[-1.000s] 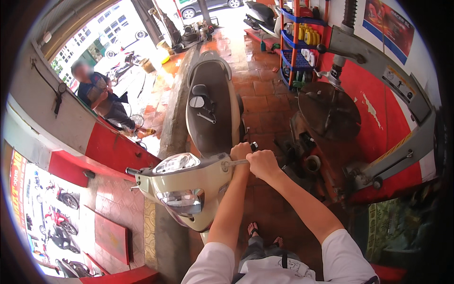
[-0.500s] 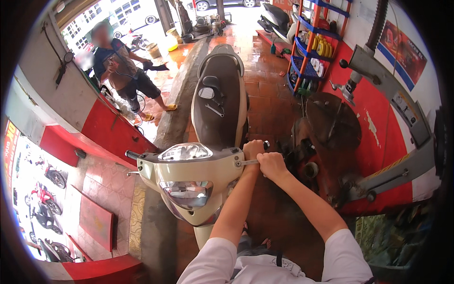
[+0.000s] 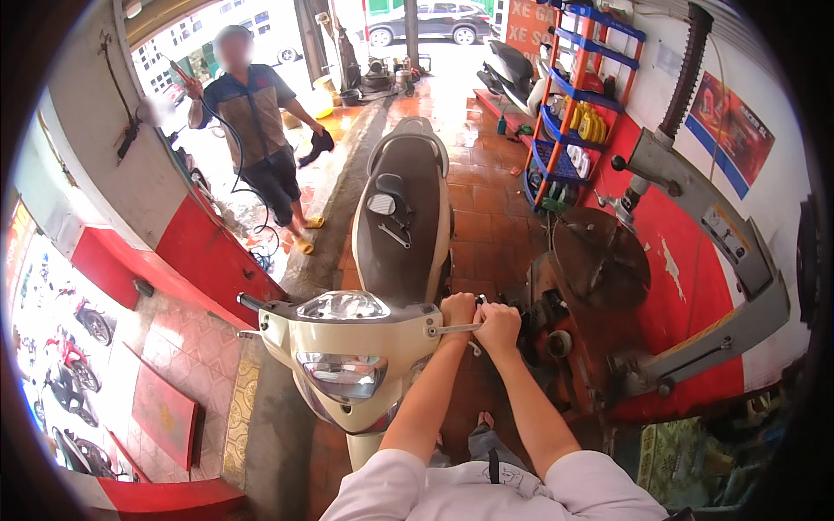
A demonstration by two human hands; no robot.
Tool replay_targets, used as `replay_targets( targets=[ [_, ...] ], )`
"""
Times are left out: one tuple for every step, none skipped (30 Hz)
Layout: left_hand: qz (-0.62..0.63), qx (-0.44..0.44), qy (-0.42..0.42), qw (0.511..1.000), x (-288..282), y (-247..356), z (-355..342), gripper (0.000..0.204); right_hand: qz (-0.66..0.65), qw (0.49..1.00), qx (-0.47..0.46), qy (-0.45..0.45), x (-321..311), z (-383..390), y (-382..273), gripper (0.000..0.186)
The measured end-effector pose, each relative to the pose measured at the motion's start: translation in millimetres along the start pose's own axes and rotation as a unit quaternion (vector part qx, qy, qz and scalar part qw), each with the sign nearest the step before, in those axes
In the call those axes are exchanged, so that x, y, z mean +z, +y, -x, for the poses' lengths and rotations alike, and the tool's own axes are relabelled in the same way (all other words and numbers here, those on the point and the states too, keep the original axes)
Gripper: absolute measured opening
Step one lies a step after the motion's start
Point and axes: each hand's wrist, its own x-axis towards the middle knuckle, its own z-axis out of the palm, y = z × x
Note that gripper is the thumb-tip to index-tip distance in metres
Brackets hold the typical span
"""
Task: The person uses a wrench to adjust and tighten components on a motorcycle's handlebar, including a mirror and a lever.
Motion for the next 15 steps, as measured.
replay_targets(
  targets=[
    [0.000, 0.000, -0.010, 1.000, -3.2, 4.3, -0.3, 0.014, -0.013, 1.000, 0.015, 0.000, 6.2, 5.2, 6.3, 0.017],
    [-0.009, -0.001, -0.011, 1.000, -1.4, 0.3, 0.4, 0.014, -0.032, 0.999, 0.026, -0.003, 8.4, 5.3, 5.2, 0.019],
    [-0.019, -0.003, -0.013, 1.000, 0.5, -3.3, 0.2, 0.013, -0.061, 0.997, -0.008, -0.040, 6.9, 2.5, 10.9, 0.016],
    [-0.028, -0.005, -0.014, 0.999, 2.5, -6.6, -0.3, 0.013, -0.078, 0.995, -0.034, -0.057, 7.0, -0.8, 15.4, 0.016],
    [-0.037, -0.013, -0.027, 0.999, 4.2, -2.9, 3.7, 0.013, -0.093, 0.991, -0.056, -0.078, 5.1, -0.2, 22.4, 0.015],
    [-0.050, -0.015, -0.025, 0.998, 5.1, -1.4, 3.9, 0.013, -0.107, 0.986, -0.078, -0.099, 4.9, 0.3, 27.9, 0.014],
    [-0.062, -0.017, -0.022, 0.998, 5.8, -0.9, 3.3, 0.013, -0.115, 0.986, -0.082, -0.093, 6.7, 2.1, 30.1, 0.013],
    [-0.078, -0.019, -0.018, 0.997, 5.5, -1.7, -0.2, 0.014, -0.124, 0.985, -0.088, -0.083, 9.8, 1.6, 29.4, 0.013],
    [-0.086, -0.025, -0.026, 0.996, 5.8, -1.3, -0.1, 0.013, -0.133, 0.984, -0.092, -0.073, 11.7, 0.8, 30.2, 0.012],
    [-0.085, -0.021, -0.010, 0.996, 6.3, 0.2, 0.1, 0.013, -0.132, 0.983, -0.100, -0.080, 11.8, -0.5, 33.9, 0.012],
    [-0.086, -0.012, 0.003, 0.996, 7.0, -0.5, 2.0, 0.013, -0.131, 0.982, -0.104, -0.086, 13.2, 0.8, 35.8, 0.012],
    [-0.086, -0.003, 0.017, 0.996, 7.1, -2.2, 4.0, 0.013, -0.129, 0.982, -0.107, -0.091, 15.4, 1.9, 36.2, 0.012],
    [-0.096, -0.005, 0.016, 0.995, 6.4, -5.3, 6.2, 0.013, -0.142, 0.978, -0.118, -0.095, 19.3, 0.9, 34.7, 0.011],
    [-0.094, -0.005, 0.013, 0.995, 4.2, -6.9, 6.8, 0.013, -0.149, 0.975, -0.130, -0.101, 23.8, -1.1, 36.0, 0.010],
    [-0.087, -0.004, 0.011, 0.996, 1.3, -5.7, 5.0, 0.013, -0.151, 0.972, -0.144, -0.106, 26.0, -5.0, 41.6, 0.009]
  ],
)
